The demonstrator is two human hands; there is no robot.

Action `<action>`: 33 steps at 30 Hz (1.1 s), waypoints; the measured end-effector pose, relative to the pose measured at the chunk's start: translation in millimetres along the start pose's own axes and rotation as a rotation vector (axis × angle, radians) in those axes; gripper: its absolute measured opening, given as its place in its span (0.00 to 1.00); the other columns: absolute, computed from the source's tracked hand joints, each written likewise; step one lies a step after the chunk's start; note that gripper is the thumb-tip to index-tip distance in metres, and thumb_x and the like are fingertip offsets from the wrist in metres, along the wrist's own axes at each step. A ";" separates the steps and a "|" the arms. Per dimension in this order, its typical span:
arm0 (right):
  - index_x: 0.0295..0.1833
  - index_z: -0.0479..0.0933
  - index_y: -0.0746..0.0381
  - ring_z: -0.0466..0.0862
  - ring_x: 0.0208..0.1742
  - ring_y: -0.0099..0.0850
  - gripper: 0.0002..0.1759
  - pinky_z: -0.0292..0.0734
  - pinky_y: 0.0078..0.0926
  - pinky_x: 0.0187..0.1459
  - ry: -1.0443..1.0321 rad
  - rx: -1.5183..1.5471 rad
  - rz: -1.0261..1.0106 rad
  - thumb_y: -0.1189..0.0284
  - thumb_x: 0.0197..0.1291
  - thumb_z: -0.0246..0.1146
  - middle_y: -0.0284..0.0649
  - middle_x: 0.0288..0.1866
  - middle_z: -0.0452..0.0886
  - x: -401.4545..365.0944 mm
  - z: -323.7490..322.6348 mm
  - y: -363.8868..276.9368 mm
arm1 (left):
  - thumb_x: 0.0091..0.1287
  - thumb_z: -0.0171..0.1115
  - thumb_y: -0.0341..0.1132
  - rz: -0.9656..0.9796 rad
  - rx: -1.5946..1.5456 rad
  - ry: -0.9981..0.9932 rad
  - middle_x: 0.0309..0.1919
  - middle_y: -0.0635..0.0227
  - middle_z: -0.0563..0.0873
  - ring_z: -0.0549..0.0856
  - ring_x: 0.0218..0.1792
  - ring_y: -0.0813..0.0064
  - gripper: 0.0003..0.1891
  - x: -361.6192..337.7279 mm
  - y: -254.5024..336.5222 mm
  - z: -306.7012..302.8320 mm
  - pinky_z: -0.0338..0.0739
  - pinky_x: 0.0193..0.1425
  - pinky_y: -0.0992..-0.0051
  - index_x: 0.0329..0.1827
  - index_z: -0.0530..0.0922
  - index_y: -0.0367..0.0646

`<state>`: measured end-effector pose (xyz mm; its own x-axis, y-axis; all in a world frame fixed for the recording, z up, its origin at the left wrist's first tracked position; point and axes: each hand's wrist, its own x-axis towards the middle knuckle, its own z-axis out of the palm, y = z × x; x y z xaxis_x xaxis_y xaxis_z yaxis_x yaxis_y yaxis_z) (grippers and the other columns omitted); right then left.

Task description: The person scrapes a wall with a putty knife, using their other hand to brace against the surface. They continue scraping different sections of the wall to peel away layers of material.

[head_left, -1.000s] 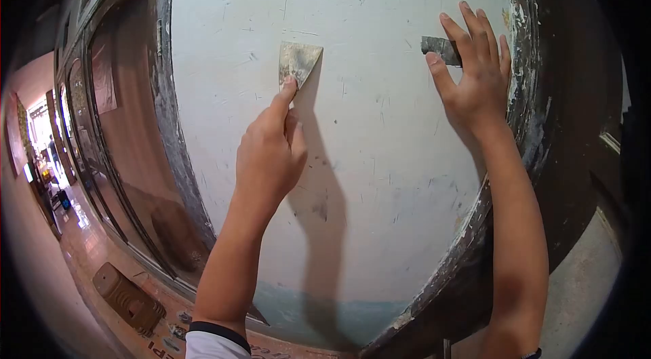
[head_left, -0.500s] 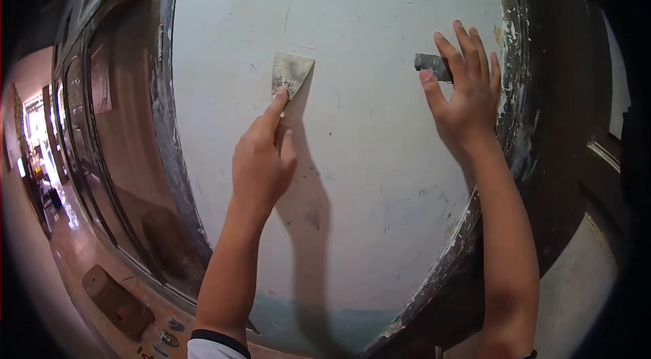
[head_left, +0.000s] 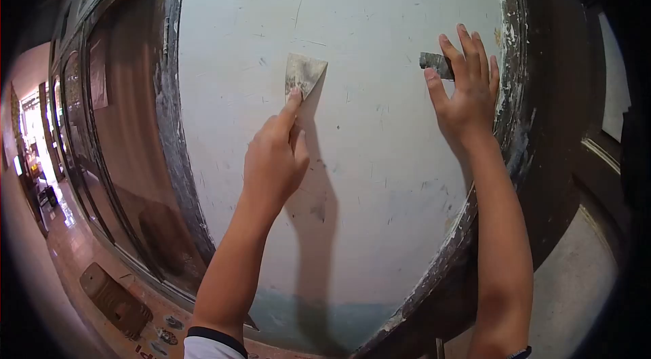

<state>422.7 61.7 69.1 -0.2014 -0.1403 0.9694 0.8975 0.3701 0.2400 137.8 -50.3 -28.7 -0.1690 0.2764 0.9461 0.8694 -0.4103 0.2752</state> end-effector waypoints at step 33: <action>0.46 0.82 0.70 0.84 0.36 0.34 0.29 0.80 0.34 0.43 -0.449 1.102 0.826 0.53 0.84 0.52 0.41 0.34 0.84 -13.9 -44.3 -129.5 | 0.87 0.52 0.44 -0.489 -1.328 -0.487 0.27 0.77 0.76 0.70 0.21 0.86 0.13 30.3 74.9 36.0 0.61 0.22 0.78 0.53 0.75 0.42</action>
<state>326.7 -24.9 22.4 -0.0751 0.6766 0.7325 0.1052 0.7359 -0.6689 214.5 -41.3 14.4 0.0888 0.7613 0.6423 -0.3159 -0.5901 0.7430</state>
